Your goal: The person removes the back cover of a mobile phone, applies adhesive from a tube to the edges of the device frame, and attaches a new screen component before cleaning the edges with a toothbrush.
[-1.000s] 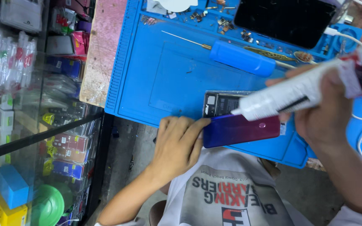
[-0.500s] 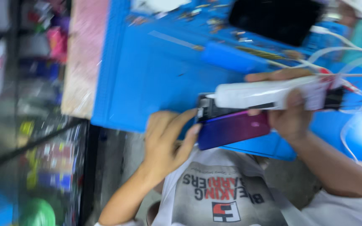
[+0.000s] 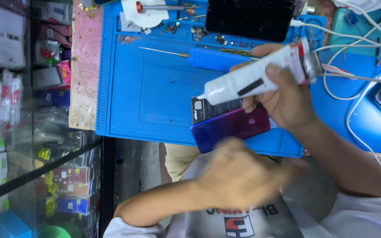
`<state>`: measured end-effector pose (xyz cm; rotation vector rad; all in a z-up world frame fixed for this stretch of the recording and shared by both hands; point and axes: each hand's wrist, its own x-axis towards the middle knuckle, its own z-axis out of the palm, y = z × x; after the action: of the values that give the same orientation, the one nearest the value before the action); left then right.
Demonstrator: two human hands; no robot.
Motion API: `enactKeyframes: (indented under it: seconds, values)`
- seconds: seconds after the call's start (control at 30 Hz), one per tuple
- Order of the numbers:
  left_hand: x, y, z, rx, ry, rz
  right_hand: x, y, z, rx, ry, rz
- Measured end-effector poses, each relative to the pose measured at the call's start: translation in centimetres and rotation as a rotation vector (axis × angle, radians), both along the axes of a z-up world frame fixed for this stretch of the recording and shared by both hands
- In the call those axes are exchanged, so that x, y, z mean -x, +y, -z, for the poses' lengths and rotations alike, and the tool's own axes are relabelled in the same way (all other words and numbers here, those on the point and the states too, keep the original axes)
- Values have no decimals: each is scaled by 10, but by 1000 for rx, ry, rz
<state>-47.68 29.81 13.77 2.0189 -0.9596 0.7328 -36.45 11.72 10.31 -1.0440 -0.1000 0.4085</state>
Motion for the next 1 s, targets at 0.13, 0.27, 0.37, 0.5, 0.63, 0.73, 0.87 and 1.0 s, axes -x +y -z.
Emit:
enactKeyframes:
  seconds: [0.13, 0.27, 0.37, 0.5, 0.63, 0.73, 0.87, 1.0]
  values:
    - [2, 56, 22, 190, 468, -430, -42, -8, 3, -159, 178, -114]
    - [1, 70, 28, 221, 647, -625, -59, -7, 13, -193, 275, -148]
    - [-8, 64, 25, 231, 661, -600, -56, -5, 18, -171, 334, -114]
    - [-19, 64, 25, 176, 664, -567, -52, -3, 19, -160, 369, -79]
    - [-19, 67, 35, 61, 632, -565, -49, 2, 20, -27, 178, -63]
    - [-11, 70, 40, -3, 632, -510, -50, 10, 23, 134, 117, -64]
    - [-6, 71, 46, -18, 638, -468, -50, 18, 24, 226, 48, -98]
    - [-6, 74, 47, -12, 663, -445, -47, 21, 22, 251, -24, -105]
